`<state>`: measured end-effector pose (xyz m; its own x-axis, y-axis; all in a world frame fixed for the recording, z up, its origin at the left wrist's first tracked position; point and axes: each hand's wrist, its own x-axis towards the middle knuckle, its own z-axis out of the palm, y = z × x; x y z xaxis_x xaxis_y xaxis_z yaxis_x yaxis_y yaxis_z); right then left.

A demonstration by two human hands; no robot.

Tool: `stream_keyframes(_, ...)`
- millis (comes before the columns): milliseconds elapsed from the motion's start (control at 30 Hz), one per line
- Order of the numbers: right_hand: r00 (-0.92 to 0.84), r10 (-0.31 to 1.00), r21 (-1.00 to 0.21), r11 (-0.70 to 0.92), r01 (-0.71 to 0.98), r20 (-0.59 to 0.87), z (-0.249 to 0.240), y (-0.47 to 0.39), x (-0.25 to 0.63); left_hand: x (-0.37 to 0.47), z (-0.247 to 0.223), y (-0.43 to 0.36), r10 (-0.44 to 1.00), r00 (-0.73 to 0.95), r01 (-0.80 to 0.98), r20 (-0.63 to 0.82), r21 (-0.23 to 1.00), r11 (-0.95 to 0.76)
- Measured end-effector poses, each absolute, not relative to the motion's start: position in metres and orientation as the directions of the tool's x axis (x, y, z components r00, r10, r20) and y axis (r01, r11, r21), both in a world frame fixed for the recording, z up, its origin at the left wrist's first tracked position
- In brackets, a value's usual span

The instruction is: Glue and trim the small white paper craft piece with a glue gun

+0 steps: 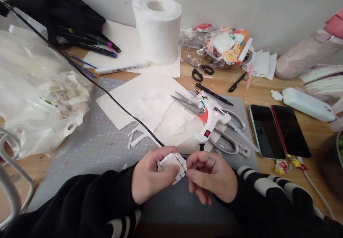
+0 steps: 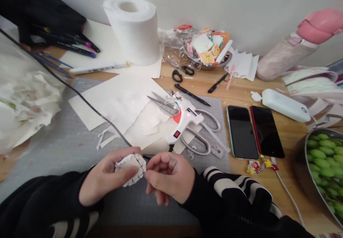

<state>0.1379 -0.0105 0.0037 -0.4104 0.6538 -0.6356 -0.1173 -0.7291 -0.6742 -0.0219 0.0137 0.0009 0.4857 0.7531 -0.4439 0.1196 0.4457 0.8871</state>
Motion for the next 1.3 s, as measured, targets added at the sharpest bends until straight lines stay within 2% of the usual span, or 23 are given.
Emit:
stream_keyframes(200,-0.37,0.698,-0.704,-0.695,-0.144,-0.613,0.003,-0.011,0.138,-0.023,0.009,0.013,0.749,0.472,0.131,-0.466,0.876,0.463)
stream_keyframes(600,-0.336,0.731,-0.731,-0.665,-0.152,-0.594,0.003,-0.01,0.139,-0.021,-0.002,0.015,0.691,0.57,0.01,-0.445,0.845,0.535)
stream_keyframes(1067,-0.336,0.737,-0.722,-0.664,-0.197,-0.586,0.0,-0.009,0.139,-0.022,0.004,0.015,0.691,0.506,0.103,-0.516,0.832,0.545)
stream_keyframes(1300,-0.288,0.749,-0.714,-0.66,-0.235,-0.597,0.003,-0.007,0.139,-0.022,0.004,0.014,0.709,0.506,0.121,-0.491,0.854,0.506)
